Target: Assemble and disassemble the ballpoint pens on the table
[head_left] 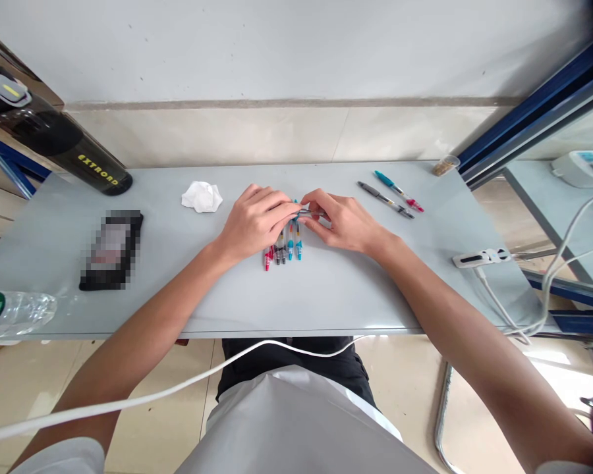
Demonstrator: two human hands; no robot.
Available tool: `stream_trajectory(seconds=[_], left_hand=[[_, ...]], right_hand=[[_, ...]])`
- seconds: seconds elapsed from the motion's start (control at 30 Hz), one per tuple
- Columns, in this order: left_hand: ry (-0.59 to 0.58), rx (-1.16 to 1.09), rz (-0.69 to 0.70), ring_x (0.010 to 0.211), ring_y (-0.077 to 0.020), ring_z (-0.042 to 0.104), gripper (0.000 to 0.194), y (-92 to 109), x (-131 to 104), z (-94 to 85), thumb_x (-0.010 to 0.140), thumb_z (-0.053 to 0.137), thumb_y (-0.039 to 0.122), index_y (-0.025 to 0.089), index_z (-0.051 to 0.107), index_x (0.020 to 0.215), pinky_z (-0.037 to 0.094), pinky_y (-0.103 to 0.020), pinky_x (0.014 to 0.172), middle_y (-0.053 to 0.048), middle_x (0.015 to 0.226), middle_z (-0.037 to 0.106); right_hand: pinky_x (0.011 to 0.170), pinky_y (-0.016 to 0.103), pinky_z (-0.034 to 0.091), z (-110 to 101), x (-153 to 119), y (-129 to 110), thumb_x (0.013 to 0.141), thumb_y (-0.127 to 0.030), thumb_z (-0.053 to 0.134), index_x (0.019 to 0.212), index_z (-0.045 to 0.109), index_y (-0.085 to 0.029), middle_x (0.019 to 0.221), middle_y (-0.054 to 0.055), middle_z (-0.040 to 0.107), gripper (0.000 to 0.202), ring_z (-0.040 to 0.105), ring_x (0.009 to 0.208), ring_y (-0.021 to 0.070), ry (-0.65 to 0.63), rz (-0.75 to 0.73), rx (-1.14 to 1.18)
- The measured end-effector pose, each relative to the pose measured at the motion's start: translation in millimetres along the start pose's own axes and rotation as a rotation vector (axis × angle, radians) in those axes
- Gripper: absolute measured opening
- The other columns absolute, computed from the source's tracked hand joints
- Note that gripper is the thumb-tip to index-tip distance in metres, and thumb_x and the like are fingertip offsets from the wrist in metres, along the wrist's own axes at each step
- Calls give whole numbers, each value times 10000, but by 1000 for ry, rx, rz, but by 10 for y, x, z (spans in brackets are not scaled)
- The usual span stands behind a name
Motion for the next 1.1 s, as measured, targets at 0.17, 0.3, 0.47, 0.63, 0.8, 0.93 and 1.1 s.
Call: stream_trajectory(seconds=[0.17, 0.3, 0.47, 0.63, 0.8, 0.93, 1.1], left_hand=[[-4, 7, -15, 895, -236, 721, 179, -19, -4, 1, 1199, 626, 277, 246, 801, 1194, 456, -439, 848, -57, 1031, 827], [29, 16, 32, 877, -228, 710, 149, -7, 2, -20, 1188, 644, 244, 235, 793, 1196, 453, -429, 831, -47, 1013, 822], [12, 17, 24, 878, -234, 717, 165, -2, 4, -15, 1195, 631, 256, 236, 794, 1186, 453, -436, 838, -52, 1018, 828], [-21, -6, -22, 879, -245, 707, 180, -21, -5, 0, 1197, 637, 304, 237, 803, 1172, 447, -452, 838, -56, 988, 815], [6, -2, 8, 865, -241, 703, 157, -9, -2, -12, 1189, 657, 290, 232, 796, 1143, 444, -440, 820, -47, 974, 816], [-31, -19, -13, 884, -249, 706, 157, -2, 3, -14, 1189, 642, 280, 233, 785, 1146, 447, -450, 840, -54, 994, 817], [-74, -32, -34, 908, -256, 716, 212, -3, -1, 0, 1211, 586, 286, 221, 787, 1197, 447, -453, 864, -68, 1000, 809]], right_hand=[[663, 346, 368, -1, 3, -16, 1262, -475, 425, 1179, 641, -238, 958, 60, 733, 331, 532, 689, 193, -35, -37, 2], [672, 340, 384, -2, 4, -7, 1248, -520, 473, 1245, 638, -232, 953, 56, 744, 332, 577, 715, 200, -31, -8, 13], [663, 329, 371, -7, 5, -3, 1238, -520, 512, 1159, 619, -240, 905, 38, 716, 310, 564, 698, 189, -2, -25, 23], [683, 336, 354, -20, 15, -18, 1266, -470, 446, 1155, 649, -244, 905, 35, 699, 323, 516, 693, 187, -25, -63, 23], [691, 343, 353, -18, 5, -9, 1275, -453, 416, 1172, 676, -241, 887, 33, 701, 352, 527, 695, 194, -44, -76, 3], [676, 334, 375, -15, -3, -10, 1265, -438, 472, 1184, 692, -232, 917, 37, 740, 312, 555, 696, 182, 12, -114, -20], [628, 328, 357, -11, 2, -32, 1246, -400, 541, 1191, 705, -228, 972, 45, 778, 244, 605, 717, 170, 102, -137, -88]])
Point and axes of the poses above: each hand's wrist, its own x-axis towards the middle knuckle, its own z-axis out of the palm, y = z × x, the point moved 3 cm from there along x, towards the middle knuckle
